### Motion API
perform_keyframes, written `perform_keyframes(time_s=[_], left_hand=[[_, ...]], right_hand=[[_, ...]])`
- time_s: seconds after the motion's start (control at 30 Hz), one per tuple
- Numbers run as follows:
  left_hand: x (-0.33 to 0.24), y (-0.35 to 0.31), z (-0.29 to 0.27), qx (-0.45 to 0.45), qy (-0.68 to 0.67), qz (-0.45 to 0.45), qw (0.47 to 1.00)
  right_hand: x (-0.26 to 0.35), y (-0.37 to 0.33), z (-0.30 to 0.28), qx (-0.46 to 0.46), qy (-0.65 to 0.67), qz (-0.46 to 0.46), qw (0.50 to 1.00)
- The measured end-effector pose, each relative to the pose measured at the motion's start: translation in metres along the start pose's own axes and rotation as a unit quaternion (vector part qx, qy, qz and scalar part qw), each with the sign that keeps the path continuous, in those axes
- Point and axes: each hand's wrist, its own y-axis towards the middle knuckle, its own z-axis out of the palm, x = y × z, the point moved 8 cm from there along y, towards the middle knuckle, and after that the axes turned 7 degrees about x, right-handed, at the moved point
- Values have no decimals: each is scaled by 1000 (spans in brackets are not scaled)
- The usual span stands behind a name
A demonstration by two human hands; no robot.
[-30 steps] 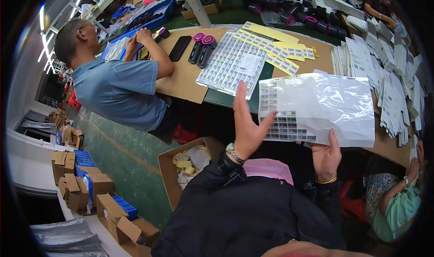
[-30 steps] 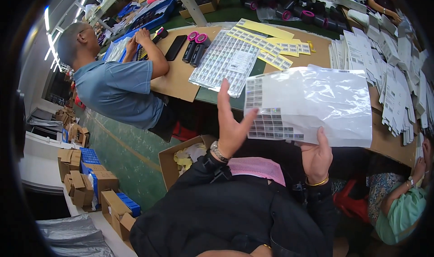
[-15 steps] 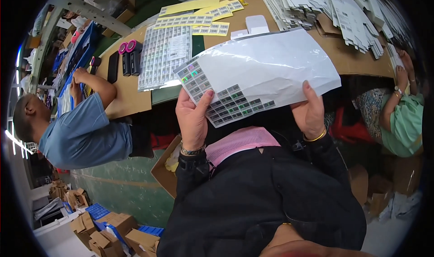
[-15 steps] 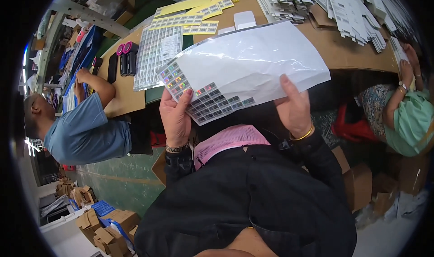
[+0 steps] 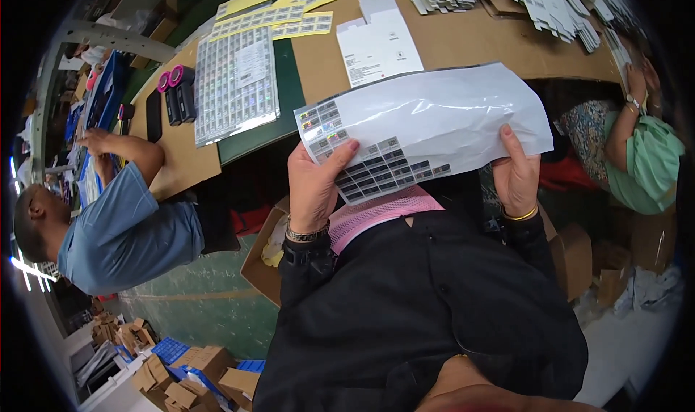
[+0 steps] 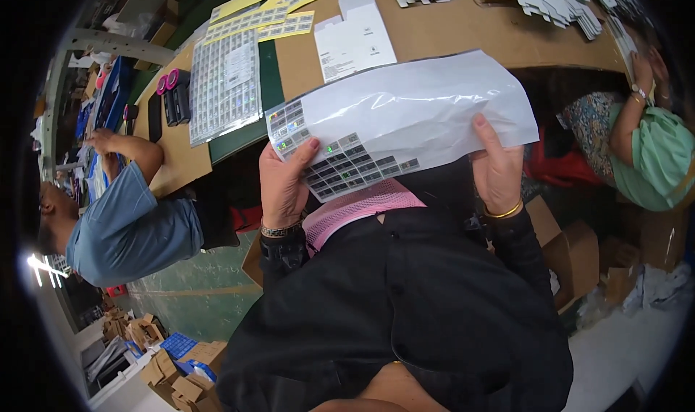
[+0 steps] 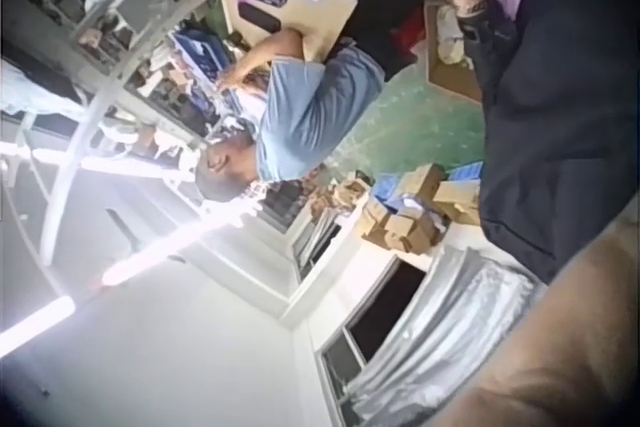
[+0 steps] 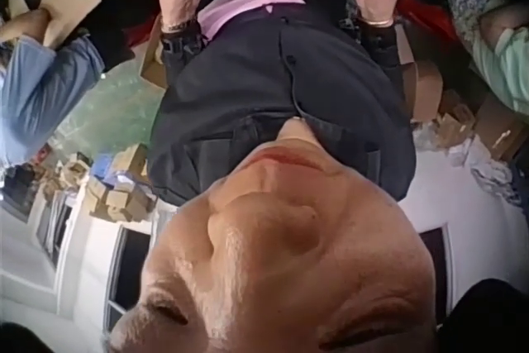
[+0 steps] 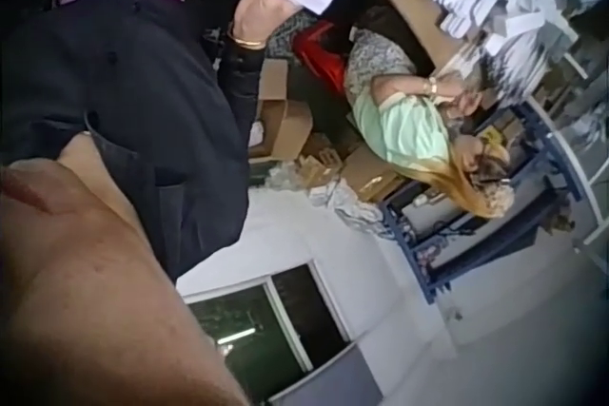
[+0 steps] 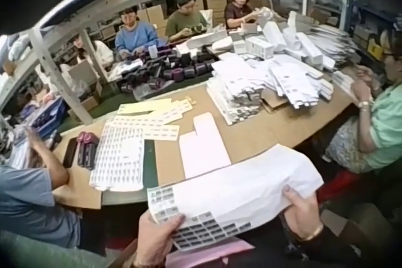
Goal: The person peels labels from a sheet and applies them to white boxes by hand, then peels holographic stickers from a separate sheet and affixes them to the boxes.
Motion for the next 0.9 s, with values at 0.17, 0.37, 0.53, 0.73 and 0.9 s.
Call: perform_keyframes(time_s=[0.17,0.37,0.53,0.73,0.9], left_hand=[[4,2,-3,-12,-20,1,1000],[2,-1,-4,-18,-19,14,1000],[3,-1,-5,-22,-20,10,1000],[6,2,-3,-23,-24,12,999],[10,4,1,-10,-22,-8,1000]], right_hand=[[3,0,-4,-4,-10,-9,1000],[1,1,-1,-1,-4,8,1000],[-1,3,-2,4,-19,8,1000],[-3,4,-8,3,-34,14,999],[-2,3,-9,-19,-47,39,998]])
